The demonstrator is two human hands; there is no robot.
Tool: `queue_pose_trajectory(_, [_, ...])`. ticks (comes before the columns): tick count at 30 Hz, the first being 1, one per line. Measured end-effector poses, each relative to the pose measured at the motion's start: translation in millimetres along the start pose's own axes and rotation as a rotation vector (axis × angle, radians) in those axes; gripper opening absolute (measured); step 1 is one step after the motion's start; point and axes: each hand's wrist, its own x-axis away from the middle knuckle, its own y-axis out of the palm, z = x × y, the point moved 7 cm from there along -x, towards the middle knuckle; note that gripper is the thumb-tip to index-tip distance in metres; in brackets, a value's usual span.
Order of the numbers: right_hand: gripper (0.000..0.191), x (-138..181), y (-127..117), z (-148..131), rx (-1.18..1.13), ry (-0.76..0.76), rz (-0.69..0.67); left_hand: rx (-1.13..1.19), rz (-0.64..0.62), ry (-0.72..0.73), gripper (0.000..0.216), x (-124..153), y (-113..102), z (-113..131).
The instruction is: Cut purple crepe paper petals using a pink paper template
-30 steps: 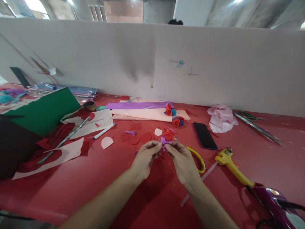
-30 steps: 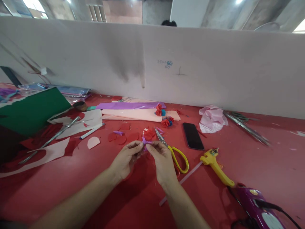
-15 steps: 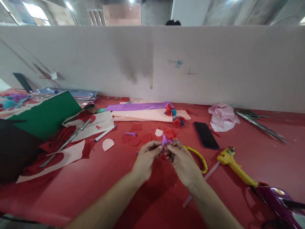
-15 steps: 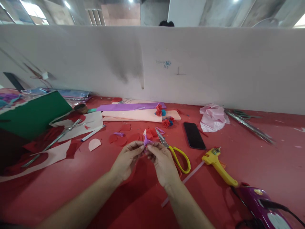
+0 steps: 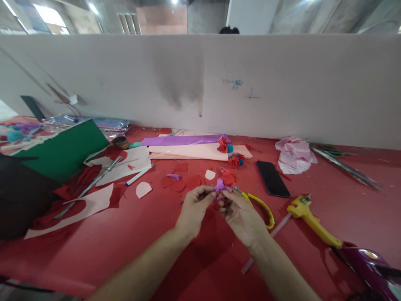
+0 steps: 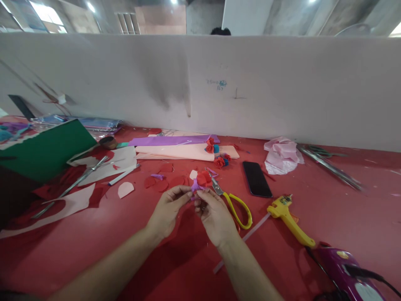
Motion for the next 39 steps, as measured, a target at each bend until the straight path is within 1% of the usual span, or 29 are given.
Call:
queue_pose_trajectory(3, [0.012,-0.5,-0.1,2.1,-0.051,0.062,-0.017,-0.034,-0.006,0.030,0.015,0.3,0.7,1.5])
queue_pose_trajectory(7, [0.010,2.4,6.7,7.6,-0.205,0.222,-0.102,-0.095,-0.010,0.088,0.015,0.8,0.3,5.6])
queue_pose_trajectory(9, [0.008,4.1,9.3,8.2,-0.264,0.260,-0.118,-0.123,-0.002,0.111,0.014,1.0,-0.9,7.3])
queue_pose_trajectory(12, [0.006,4.9,8.5,7.6,-0.271,0.252,-0.087,-0.149,0.013,0.125,0.014,1.5,-2.1,8.7])
queue_pose_trajectory(14, [0.005,5.3,8.5,7.8,-0.242,0.242,-0.088,-0.153,0.015,0.122,0.013,1.9,-1.7,9.1])
queue_pose_trajectory(16, [0.006,5.9,10.8,8.6,-0.220,0.243,-0.134,-0.144,0.019,0.115,0.013,2.0,-1.4,9.3])
queue_pose_trajectory(19, [0.013,7.4,14.9,9.2,-0.227,0.251,-0.220,-0.114,0.040,0.109,0.012,1.1,-2.5,9.4])
queue_pose_trajectory(22, [0.014,9.3,16.8,5.0,-0.247,0.232,-0.260,-0.072,0.055,0.101,0.012,-0.8,-4.1,8.5])
queue_pose_trajectory(25, [0.004,11.8,18.0,-5.5,-0.242,0.153,-0.267,-0.028,0.069,0.100,0.014,-2.4,-5.6,7.1])
queue_pose_trajectory(27, [0.010,13.3,17.7,-13.8,-0.245,0.061,-0.255,0.016,0.069,0.090,0.017,-3.1,-5.7,5.2])
queue_pose_trajectory(29, [0.010,13.7,14.5,-19.9,-0.228,-0.061,-0.212,0.072,0.059,0.056,0.019,-3.7,-5.0,1.9])
queue_pose_trajectory(31, [0.004,13.2,8.5,-20.7,-0.142,-0.185,-0.128,0.127,0.045,0.007,0.021,-4.1,-3.9,-2.0])
queue_pose_trajectory(33, [0.009,12.5,4.1,-16.4,-0.005,-0.277,-0.045,0.167,0.019,-0.023,0.021,-3.9,-2.3,-4.2])
queue_pose_trajectory(34, [0.013,12.3,4.1,-13.5,0.063,-0.311,-0.025,0.180,0.001,-0.027,0.020,-3.6,-1.2,-4.7])
queue_pose_trajectory(37, [0.025,14.0,12.2,-9.1,0.238,-0.425,-0.057,0.198,-0.069,-0.015,0.017,-1.4,3.1,-6.8])
queue_pose_trajectory(39, [0.030,16.5,16.1,-11.3,0.335,-0.509,-0.058,0.186,-0.100,0.001,0.016,0.8,5.0,-9.8])
